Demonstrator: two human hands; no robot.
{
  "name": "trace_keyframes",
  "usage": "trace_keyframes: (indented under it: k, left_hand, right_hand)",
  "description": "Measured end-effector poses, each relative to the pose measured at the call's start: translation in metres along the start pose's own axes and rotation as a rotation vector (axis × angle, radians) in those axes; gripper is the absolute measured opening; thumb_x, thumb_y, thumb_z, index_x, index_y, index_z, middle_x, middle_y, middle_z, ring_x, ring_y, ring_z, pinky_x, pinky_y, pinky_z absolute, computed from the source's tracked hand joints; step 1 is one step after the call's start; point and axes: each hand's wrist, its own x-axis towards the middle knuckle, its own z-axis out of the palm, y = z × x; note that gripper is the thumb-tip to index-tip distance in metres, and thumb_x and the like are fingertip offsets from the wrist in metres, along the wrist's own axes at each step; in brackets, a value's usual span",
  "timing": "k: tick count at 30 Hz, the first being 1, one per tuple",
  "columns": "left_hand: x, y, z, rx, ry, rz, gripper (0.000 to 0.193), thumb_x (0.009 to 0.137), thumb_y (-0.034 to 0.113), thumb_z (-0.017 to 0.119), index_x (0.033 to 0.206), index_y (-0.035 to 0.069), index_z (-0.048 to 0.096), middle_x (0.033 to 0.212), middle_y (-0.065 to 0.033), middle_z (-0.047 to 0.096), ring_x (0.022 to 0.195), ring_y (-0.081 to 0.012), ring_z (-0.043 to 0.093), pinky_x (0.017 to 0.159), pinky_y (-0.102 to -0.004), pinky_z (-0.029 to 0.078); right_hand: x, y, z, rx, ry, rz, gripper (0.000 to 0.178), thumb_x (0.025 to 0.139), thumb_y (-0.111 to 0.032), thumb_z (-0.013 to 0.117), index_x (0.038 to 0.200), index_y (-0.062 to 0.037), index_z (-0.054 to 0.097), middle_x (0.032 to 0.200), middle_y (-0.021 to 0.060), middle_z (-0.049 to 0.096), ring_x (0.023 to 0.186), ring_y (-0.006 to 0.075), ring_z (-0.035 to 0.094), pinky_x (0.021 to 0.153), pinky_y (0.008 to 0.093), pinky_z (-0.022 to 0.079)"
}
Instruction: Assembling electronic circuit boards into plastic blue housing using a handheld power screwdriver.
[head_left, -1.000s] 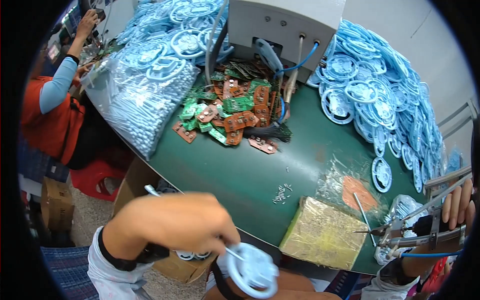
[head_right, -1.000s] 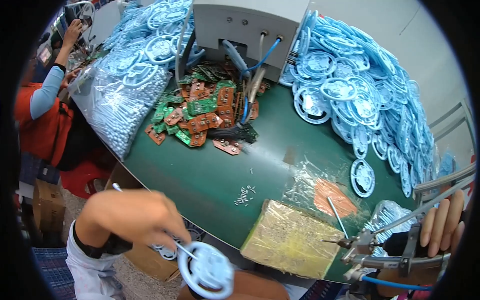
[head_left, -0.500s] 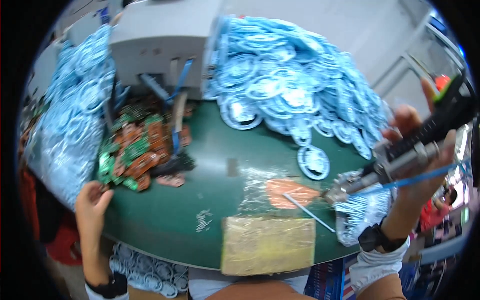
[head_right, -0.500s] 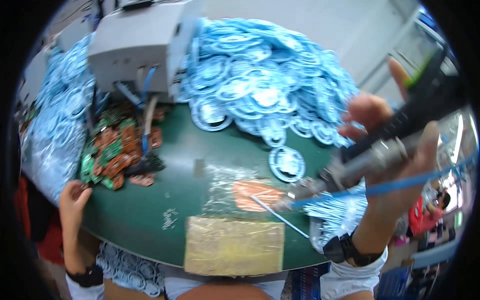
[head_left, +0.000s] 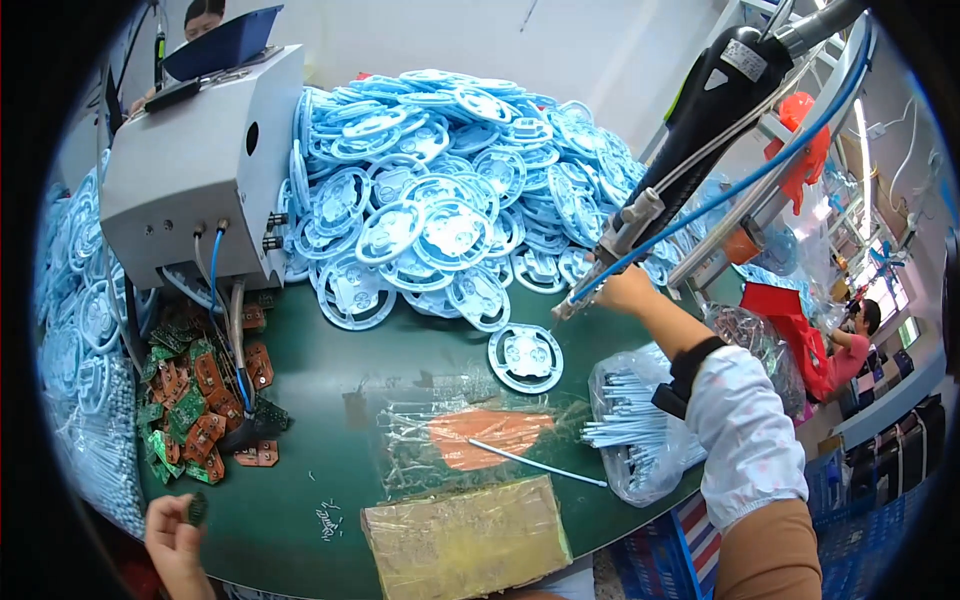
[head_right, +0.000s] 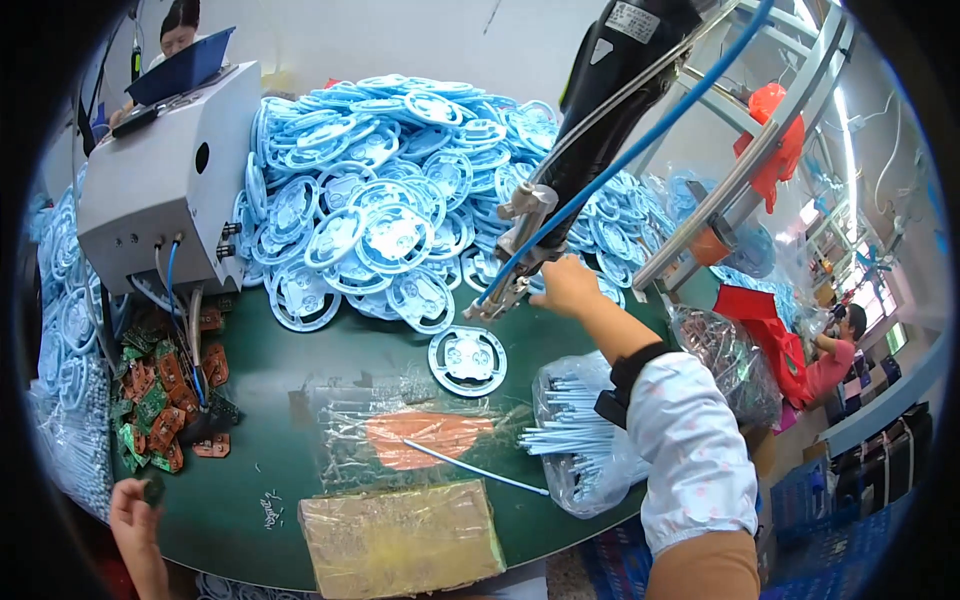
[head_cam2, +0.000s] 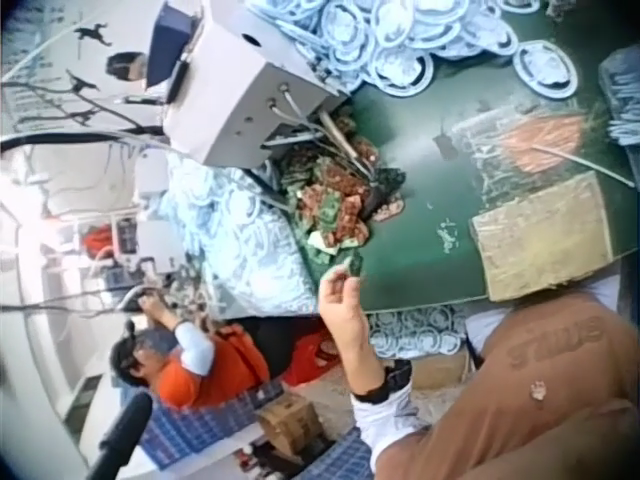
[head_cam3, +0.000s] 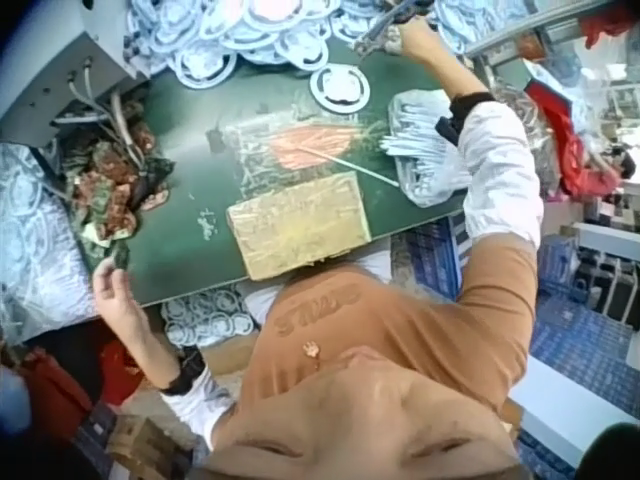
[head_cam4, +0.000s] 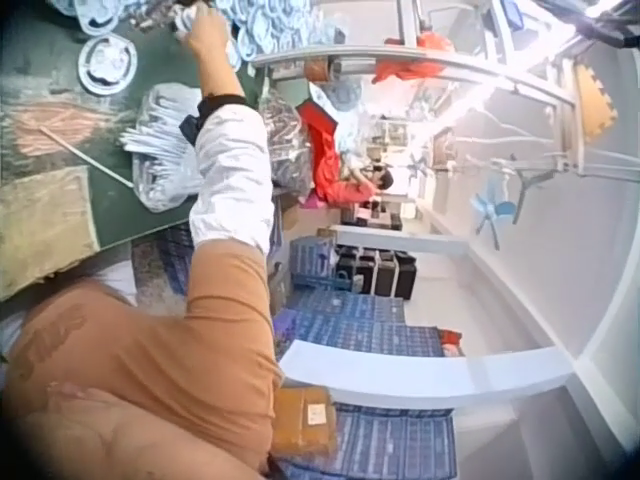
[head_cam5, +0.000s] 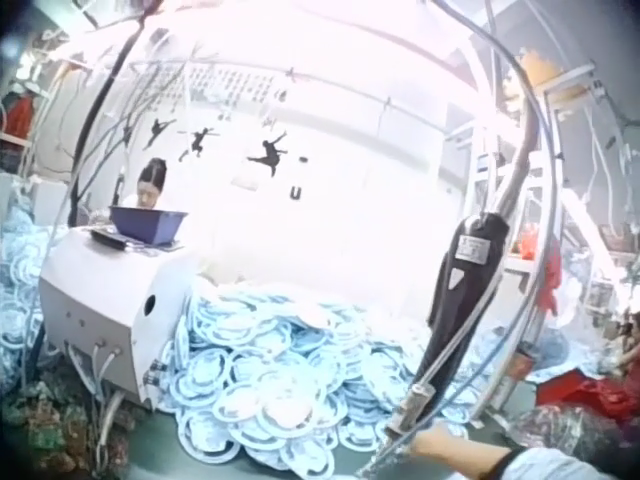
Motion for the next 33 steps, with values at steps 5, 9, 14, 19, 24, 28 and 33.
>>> trace_keyframes:
  k: [5, 9, 14, 19, 24, 28, 33]
  left_hand:
    - [-0.026, 0.043, 0.092, -0.011, -0.404, -0.117, 0.035, 0.077, -0.005, 0.074, 0.108, -0.002, 0.06, 0.122, -0.0123, 0.063, 0.102, -0.0179, 0.061, 0.09, -0.0294, 0.048]
    - [-0.037, 0.067, 0.137, 0.315, -0.667, 0.343, 0.037, 0.066, 0.011, 0.086, 0.096, 0.002, 0.065, 0.112, -0.0175, 0.067, 0.101, -0.032, 0.065, 0.085, -0.0387, 0.05]
    - [-0.058, 0.041, 0.171, 0.436, -0.74, 0.573, 0.042, 0.071, 0.019, 0.082, 0.106, 0.004, 0.064, 0.11, -0.0154, 0.066, 0.096, -0.0349, 0.062, 0.08, -0.0415, 0.05]
    - [-0.067, 0.035, 0.174, 0.496, -0.65, 0.626, 0.033, 0.074, 0.013, 0.077, 0.104, 0.003, 0.066, 0.108, -0.0125, 0.066, 0.094, -0.0328, 0.062, 0.079, -0.039, 0.051]
    - [-0.068, 0.024, 0.179, 0.6, -0.643, 0.716, 0.022, 0.078, 0.011, 0.075, 0.099, 0.006, 0.069, 0.101, -0.0054, 0.067, 0.088, -0.0223, 0.064, 0.075, -0.0324, 0.05]
    - [-0.075, 0.026, 0.184, 0.616, -0.585, 0.595, 0.02, 0.071, 0.006, 0.078, 0.09, 0.006, 0.072, 0.099, -0.0075, 0.068, 0.086, -0.0276, 0.063, 0.075, -0.0356, 0.05]
    - [-0.075, 0.033, 0.189, 0.605, -0.52, 0.605, 0.018, 0.073, 0.005, 0.076, 0.09, 0.007, 0.071, 0.1, -0.0071, 0.067, 0.084, -0.0262, 0.062, 0.073, -0.0353, 0.051]
  right_hand:
    - [0.012, -0.008, -0.015, 0.085, -0.126, 0.025, 0.042, 0.072, -0.031, 0.074, 0.101, -0.0027, 0.066, 0.101, 0.0167, 0.068, 0.095, 0.0335, 0.065, 0.083, 0.0433, 0.052]
    - [-0.01, 0.017, -0.065, 0.592, -0.053, 0.019, 0.041, 0.073, -0.027, 0.07, 0.1, 0.0041, 0.067, 0.085, 0.0173, 0.07, 0.076, 0.0245, 0.068, 0.071, 0.0336, 0.054]
    - [-0.101, -0.011, -0.126, 1.107, -0.242, 0.035, 0.03, 0.088, -0.019, 0.065, 0.108, 0.0035, 0.069, 0.083, 0.0039, 0.069, 0.074, 0.008, 0.062, 0.065, 0.0253, 0.051]
    - [-0.189, -0.121, -0.122, 1.205, -0.491, -0.087, 0.028, 0.093, -0.021, 0.062, 0.112, -0.0019, 0.068, 0.069, 0.0054, 0.064, 0.06, 0.0076, 0.054, 0.054, 0.0269, 0.044]
    - [-0.202, -0.151, -0.08, 1.125, -0.116, -0.199, 0.024, 0.09, -0.021, 0.067, 0.102, -0.0007, 0.069, 0.084, 0.0152, 0.068, 0.068, 0.0236, 0.065, 0.062, 0.0325, 0.053]
    - [-0.172, -0.144, -0.061, 0.945, -0.09, -0.138, 0.016, 0.084, -0.017, 0.07, 0.093, -0.0026, 0.068, 0.083, 0.0141, 0.065, 0.074, 0.0294, 0.065, 0.066, 0.0391, 0.051]
    - [-0.164, -0.151, -0.037, 0.896, -0.306, -0.192, 0.014, 0.081, -0.014, 0.071, 0.084, -0.0025, 0.062, 0.083, 0.0141, 0.063, 0.083, 0.0317, 0.062, 0.072, 0.0408, 0.049]
